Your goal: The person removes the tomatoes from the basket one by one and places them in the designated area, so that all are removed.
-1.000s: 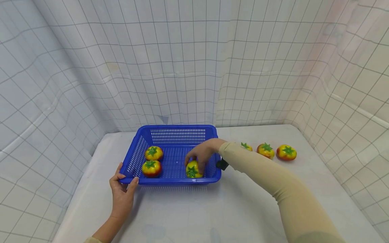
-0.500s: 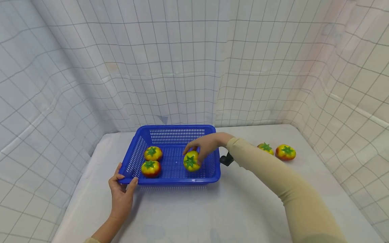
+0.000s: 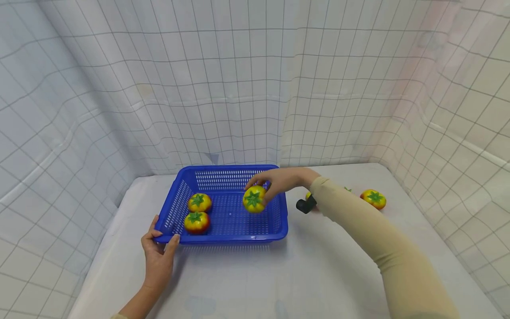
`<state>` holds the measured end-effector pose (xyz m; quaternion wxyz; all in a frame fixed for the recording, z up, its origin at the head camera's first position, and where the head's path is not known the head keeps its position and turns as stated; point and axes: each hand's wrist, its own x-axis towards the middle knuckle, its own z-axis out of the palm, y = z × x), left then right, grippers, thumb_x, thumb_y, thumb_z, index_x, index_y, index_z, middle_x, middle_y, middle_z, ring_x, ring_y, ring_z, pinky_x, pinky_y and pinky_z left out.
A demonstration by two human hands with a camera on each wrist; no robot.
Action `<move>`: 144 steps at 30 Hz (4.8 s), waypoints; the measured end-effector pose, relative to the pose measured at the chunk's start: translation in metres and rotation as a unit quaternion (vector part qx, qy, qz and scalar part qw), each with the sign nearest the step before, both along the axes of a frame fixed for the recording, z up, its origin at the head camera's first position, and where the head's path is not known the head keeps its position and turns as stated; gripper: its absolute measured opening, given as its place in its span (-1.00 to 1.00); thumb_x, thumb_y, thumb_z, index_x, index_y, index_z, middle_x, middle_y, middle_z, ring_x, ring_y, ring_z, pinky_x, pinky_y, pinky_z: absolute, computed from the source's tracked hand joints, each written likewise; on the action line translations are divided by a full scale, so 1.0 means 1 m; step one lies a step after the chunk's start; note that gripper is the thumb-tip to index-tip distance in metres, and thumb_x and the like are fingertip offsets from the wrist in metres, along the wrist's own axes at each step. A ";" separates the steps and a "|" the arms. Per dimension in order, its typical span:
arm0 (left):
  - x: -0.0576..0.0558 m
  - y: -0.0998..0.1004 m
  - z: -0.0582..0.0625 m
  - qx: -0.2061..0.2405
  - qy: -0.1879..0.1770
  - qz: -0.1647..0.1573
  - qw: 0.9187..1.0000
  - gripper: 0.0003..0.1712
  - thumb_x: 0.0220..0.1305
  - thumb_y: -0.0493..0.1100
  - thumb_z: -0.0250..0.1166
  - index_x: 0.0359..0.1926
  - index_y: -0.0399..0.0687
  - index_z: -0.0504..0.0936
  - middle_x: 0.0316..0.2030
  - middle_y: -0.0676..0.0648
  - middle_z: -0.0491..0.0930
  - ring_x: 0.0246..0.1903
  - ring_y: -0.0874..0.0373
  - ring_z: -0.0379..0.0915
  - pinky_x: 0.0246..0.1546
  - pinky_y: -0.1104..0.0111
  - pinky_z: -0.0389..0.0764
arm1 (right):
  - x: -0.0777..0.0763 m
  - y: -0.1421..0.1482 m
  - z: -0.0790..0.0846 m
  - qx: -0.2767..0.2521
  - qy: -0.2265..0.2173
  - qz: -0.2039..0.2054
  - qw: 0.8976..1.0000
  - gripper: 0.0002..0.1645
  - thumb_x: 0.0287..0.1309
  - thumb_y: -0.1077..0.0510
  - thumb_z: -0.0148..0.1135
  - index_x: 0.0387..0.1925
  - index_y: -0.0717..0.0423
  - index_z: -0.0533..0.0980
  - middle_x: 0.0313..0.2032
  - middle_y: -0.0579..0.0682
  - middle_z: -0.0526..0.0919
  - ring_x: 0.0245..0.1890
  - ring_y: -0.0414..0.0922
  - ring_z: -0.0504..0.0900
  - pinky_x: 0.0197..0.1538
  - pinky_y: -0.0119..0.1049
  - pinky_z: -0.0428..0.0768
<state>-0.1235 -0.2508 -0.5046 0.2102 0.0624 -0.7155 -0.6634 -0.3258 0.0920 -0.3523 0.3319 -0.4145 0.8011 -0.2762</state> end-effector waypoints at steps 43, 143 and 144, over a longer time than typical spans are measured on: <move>0.000 -0.002 0.000 -0.009 -0.002 -0.005 1.000 -0.51 0.50 -0.29 0.20 0.06 0.06 0.01 0.59 0.15 -0.17 0.54 -0.11 -0.15 0.16 0.68 0.35 | 0.020 0.137 -0.020 0.005 -0.037 -0.237 0.971 -0.24 0.07 -0.27 0.49 0.30 -0.64 0.38 0.38 -0.15 0.37 0.36 0.00 0.34 0.39 0.31 0.18; -0.001 -0.002 0.001 0.003 -0.018 0.000 1.000 -0.49 0.50 -0.28 0.21 0.06 0.11 0.01 0.60 0.15 -0.19 0.54 -0.13 -0.16 0.09 0.70 0.38 | 0.071 0.200 -0.121 -0.032 -0.089 -0.256 0.962 -0.27 0.22 -0.06 0.44 0.37 -0.14 0.37 0.28 0.11 0.42 0.12 0.04 0.52 0.05 -0.16 0.62; -0.001 -0.002 0.001 0.002 -0.018 0.002 1.000 -0.50 0.50 -0.28 0.21 0.05 0.12 0.01 0.60 0.15 -0.18 0.54 -0.13 -0.16 0.09 0.71 0.38 | 0.071 0.200 -0.121 -0.032 -0.089 -0.256 0.962 -0.27 0.22 -0.05 0.44 0.37 -0.15 0.37 0.28 0.12 0.42 0.12 0.04 0.52 0.06 -0.15 0.62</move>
